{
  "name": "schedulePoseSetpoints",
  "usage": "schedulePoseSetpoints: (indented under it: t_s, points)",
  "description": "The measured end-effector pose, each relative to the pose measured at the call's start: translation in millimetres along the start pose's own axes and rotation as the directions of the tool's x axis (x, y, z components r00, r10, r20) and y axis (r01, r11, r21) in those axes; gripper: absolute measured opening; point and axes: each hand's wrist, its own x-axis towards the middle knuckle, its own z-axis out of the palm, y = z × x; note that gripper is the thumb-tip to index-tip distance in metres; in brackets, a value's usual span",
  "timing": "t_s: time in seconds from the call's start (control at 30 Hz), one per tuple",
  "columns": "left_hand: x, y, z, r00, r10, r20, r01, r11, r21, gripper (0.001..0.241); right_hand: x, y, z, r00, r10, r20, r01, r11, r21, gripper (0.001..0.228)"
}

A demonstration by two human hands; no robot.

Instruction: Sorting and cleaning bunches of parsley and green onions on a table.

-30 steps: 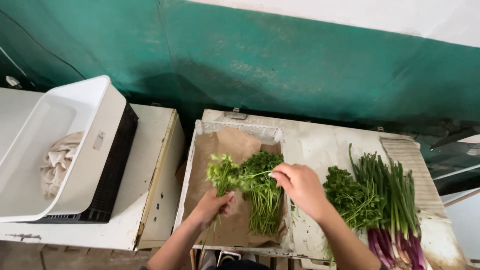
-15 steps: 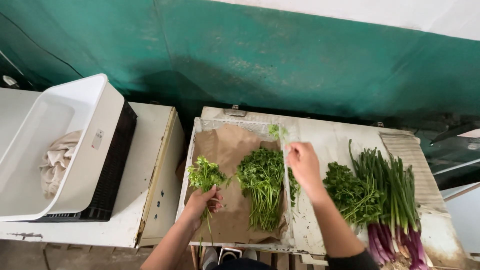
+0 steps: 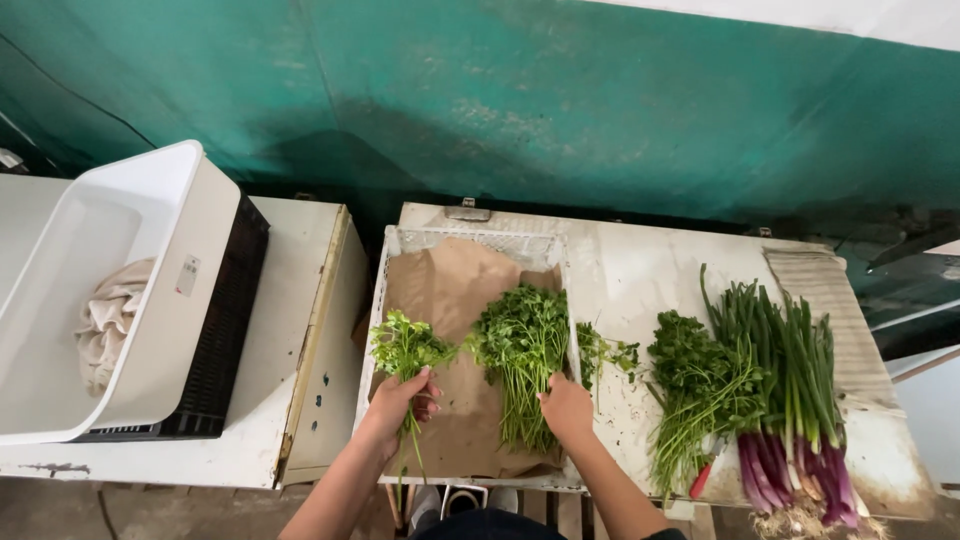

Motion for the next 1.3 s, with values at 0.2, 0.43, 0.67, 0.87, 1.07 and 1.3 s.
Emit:
schedulePoseSetpoints:
  t_s: [0.2, 0.43, 0.67, 0.87, 1.07, 1.3]
  points:
    - [2, -4, 2, 0.999, 0.027, 0.033, -0.026, 0.999, -0.041, 0.021, 10, 9, 13, 0.998, -0.062, 0.029, 0.065, 0.989, -0.13, 0.035]
    - [-20, 11, 24, 0.984, 0.175, 0.025, -0.173, 0.983, -0.064, 0.02, -11, -63, -58, 0.986, -0.163, -0.024, 0.161, 0.984, -0.076, 0.04]
    - [-14, 0, 42, 0.894, 0.422, 0.151, -0.436, 0.896, 0.08, 0.019, -38, -132, -97, 0.916, -0.373, 0.15, 0.073, 0.522, 0.85, 0.024]
    - [-13, 1, 42, 0.883, 0.415, 0.219, -0.448, 0.885, 0.126, 0.022, -52, -143, -127, 0.925, -0.378, 0.032, 0.145, 0.432, 0.89, 0.02]
    - [-14, 4, 48, 0.905, 0.376, 0.197, -0.396, 0.915, 0.072, 0.026, -41, -131, -127, 0.917, -0.383, -0.113, 0.275, 0.399, 0.875, 0.017]
    - [5, -17, 21, 0.948, 0.313, 0.063, -0.318, 0.941, 0.116, 0.031, 8, -65, -108, 0.949, -0.186, -0.254, 0.28, 0.867, 0.413, 0.016]
